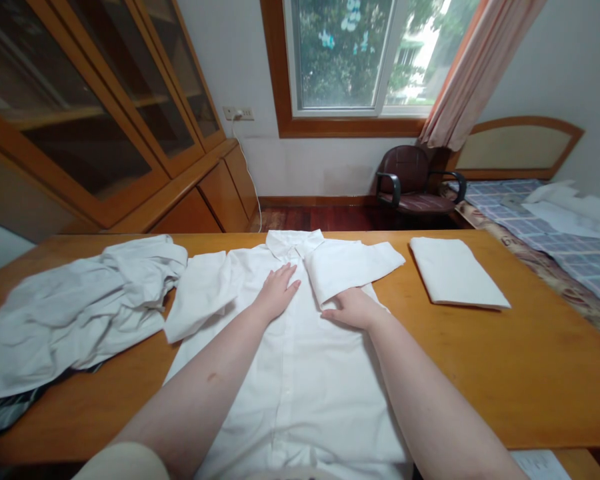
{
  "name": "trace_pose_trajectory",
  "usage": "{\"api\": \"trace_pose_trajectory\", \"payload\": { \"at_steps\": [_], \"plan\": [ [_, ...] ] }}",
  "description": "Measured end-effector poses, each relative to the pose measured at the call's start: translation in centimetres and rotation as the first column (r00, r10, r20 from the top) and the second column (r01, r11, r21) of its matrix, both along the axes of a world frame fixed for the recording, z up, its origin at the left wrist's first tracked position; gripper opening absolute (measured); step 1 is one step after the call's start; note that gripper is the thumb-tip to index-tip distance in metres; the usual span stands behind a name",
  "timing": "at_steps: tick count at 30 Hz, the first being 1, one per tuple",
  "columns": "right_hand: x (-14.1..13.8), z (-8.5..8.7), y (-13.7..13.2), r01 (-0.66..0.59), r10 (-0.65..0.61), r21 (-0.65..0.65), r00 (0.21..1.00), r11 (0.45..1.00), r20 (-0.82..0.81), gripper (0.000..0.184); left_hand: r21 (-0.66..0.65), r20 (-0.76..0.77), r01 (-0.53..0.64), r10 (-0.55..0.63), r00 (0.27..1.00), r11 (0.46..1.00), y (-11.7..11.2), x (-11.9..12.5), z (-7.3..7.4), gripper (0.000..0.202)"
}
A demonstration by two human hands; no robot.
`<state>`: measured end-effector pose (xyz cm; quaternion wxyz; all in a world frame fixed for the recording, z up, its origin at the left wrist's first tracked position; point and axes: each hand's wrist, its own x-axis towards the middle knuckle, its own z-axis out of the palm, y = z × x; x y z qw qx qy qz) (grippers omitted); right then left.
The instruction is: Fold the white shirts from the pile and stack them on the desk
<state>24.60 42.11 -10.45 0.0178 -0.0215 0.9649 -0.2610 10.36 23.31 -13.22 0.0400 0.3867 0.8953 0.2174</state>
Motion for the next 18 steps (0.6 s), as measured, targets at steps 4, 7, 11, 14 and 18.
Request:
{"api": "trace_pose_trajectory", "payload": {
  "at_steps": [4, 7, 11, 14, 18],
  "plan": [
    [0.0, -0.3, 0.0, 0.044, -0.046, -0.060, 0.999, 0.997, -0.025, 0.067, 0.184, -0.048, 0.147, -0.140, 0.989, 0.972, -0.2, 0.7, 1.3, 0.049],
    [0.0, -0.2, -0.3, 0.052, -0.057, -0.059, 0.995, 0.997, -0.083, 0.070, 0.142, -0.094, 0.398, -0.388, 0.917, 0.906, -0.2, 1.4, 1.8, 0.051],
    [-0.1, -0.5, -0.7, -0.022, 0.024, 0.025, 0.997, 0.999, -0.068, 0.062, 0.019, -0.008, 0.502, -0.502, 0.865, 0.865, 0.0, 1.5, 1.5, 0.054],
    [-0.2, -0.9, -1.0, -0.043, 0.053, 0.126, 0.996, 0.991, -0.071, 0.064, 0.023, -0.024, 0.456, -0.456, 0.890, 0.890, 0.2, 1.6, 1.5, 0.059],
    [-0.2, -1.1, -1.3, -0.022, 0.026, 0.188, 1.000, 0.982, -0.018, 0.057, 0.044, -0.068, 0.557, -0.554, 0.830, 0.829, 0.6, 2.7, 1.7, 0.063]
  ]
}}
